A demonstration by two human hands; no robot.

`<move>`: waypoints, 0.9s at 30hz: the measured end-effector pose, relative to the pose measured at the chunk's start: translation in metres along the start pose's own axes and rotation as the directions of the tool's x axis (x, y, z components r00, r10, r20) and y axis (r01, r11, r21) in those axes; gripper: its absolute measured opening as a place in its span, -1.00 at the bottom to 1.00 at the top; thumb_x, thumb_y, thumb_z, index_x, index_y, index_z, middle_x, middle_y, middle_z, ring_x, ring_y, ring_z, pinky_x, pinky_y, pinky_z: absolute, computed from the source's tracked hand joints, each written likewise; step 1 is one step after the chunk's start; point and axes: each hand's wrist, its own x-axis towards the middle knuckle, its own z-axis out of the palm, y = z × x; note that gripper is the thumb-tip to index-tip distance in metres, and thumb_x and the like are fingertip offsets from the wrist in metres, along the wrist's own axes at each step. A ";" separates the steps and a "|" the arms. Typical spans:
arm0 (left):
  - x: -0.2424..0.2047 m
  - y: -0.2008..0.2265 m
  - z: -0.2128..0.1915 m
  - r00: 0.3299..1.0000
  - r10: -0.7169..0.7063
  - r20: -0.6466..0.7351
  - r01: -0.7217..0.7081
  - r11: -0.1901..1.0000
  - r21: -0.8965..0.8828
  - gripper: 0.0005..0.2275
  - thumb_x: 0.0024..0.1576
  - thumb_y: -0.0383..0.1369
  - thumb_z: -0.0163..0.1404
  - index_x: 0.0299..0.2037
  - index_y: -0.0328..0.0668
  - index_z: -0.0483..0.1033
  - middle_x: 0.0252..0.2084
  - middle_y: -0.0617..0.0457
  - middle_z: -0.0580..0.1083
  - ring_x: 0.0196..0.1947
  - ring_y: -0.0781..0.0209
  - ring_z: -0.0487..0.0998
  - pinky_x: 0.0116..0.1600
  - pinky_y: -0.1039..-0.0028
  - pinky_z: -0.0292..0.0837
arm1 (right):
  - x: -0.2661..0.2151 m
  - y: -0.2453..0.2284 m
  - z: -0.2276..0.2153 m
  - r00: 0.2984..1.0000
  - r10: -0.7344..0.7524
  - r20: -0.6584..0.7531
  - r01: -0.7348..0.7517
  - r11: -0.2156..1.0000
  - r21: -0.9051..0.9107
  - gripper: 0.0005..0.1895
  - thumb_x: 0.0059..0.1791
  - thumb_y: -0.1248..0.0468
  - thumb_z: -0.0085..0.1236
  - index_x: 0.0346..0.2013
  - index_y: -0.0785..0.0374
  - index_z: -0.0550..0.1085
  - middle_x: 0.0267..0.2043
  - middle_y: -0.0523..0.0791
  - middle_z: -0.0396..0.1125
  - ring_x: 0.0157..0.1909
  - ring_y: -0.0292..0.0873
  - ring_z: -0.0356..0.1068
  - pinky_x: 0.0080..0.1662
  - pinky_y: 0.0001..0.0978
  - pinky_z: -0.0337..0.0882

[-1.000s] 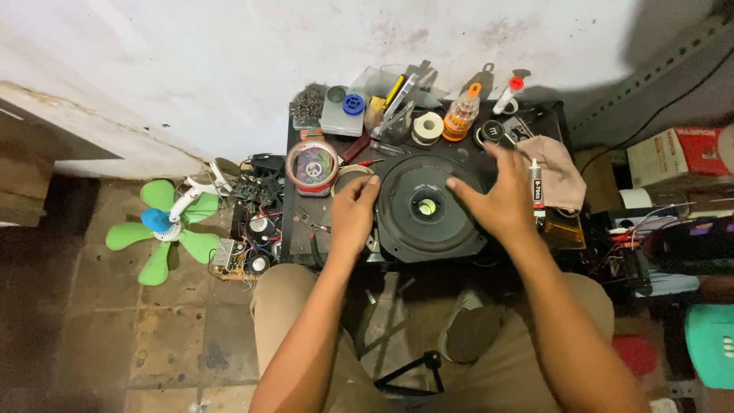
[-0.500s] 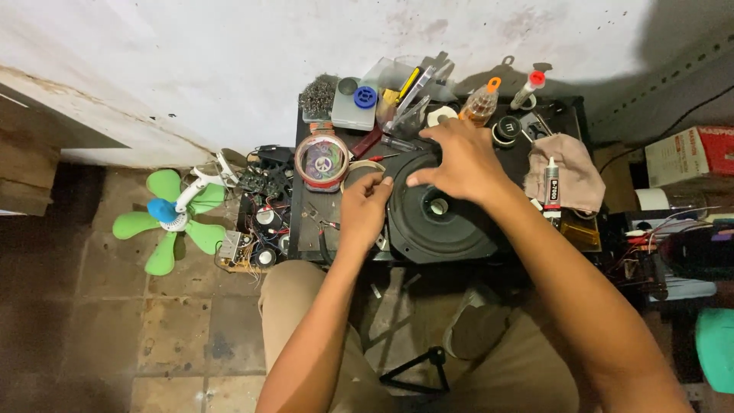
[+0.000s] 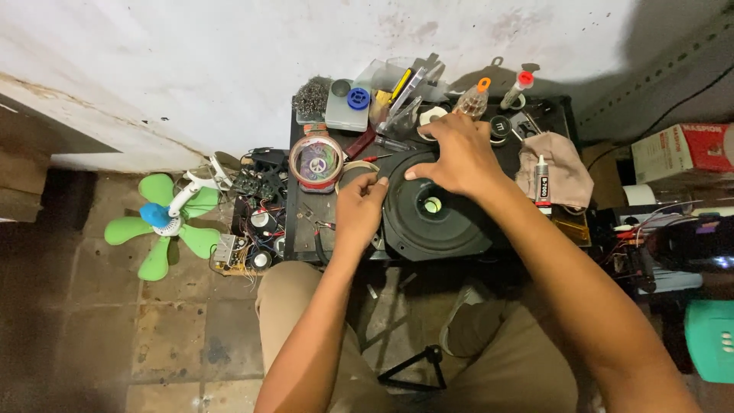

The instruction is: The person uses a small metal tool to pry and remove a terminal connector from a speaker. They then flip the speaker over to inspect the cone and apply glue from a tube to a small component.

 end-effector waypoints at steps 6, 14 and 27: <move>0.008 -0.017 0.000 1.000 0.020 0.004 -0.020 1.000 0.005 -0.75 0.18 -0.28 0.07 -0.08 -0.27 0.67 -0.35 -0.11 0.58 -0.26 0.11 0.55 -0.14 0.32 0.44 | -0.003 -0.011 0.015 0.998 -0.068 0.010 0.068 0.997 -0.031 0.05 -0.43 -0.32 0.53 0.22 0.12 0.47 0.10 -0.03 0.35 0.20 0.07 0.29 0.25 0.24 0.06; 0.007 -0.008 0.000 0.999 0.036 -0.008 -0.035 0.999 0.016 -0.74 0.18 -0.28 0.06 -0.08 -0.30 0.67 -0.35 -0.10 0.59 -0.29 0.15 0.54 -0.15 0.34 0.45 | -0.004 0.005 0.011 0.980 -0.136 -0.143 0.131 0.990 -0.046 -0.16 -0.31 -0.15 0.54 0.15 0.13 0.51 0.06 -0.02 0.36 0.17 0.08 0.30 0.24 0.26 0.07; 0.014 -0.027 0.000 1.000 0.018 0.003 -0.018 0.999 0.036 -0.72 0.19 -0.24 0.06 -0.06 -0.29 0.66 -0.33 -0.10 0.59 -0.28 0.16 0.54 -0.15 0.36 0.46 | -0.013 0.001 0.020 0.961 -0.161 -0.225 0.162 0.987 -0.015 -0.01 -0.38 -0.40 0.46 0.14 0.13 0.51 0.16 -0.02 0.33 0.22 0.05 0.28 0.25 0.24 0.07</move>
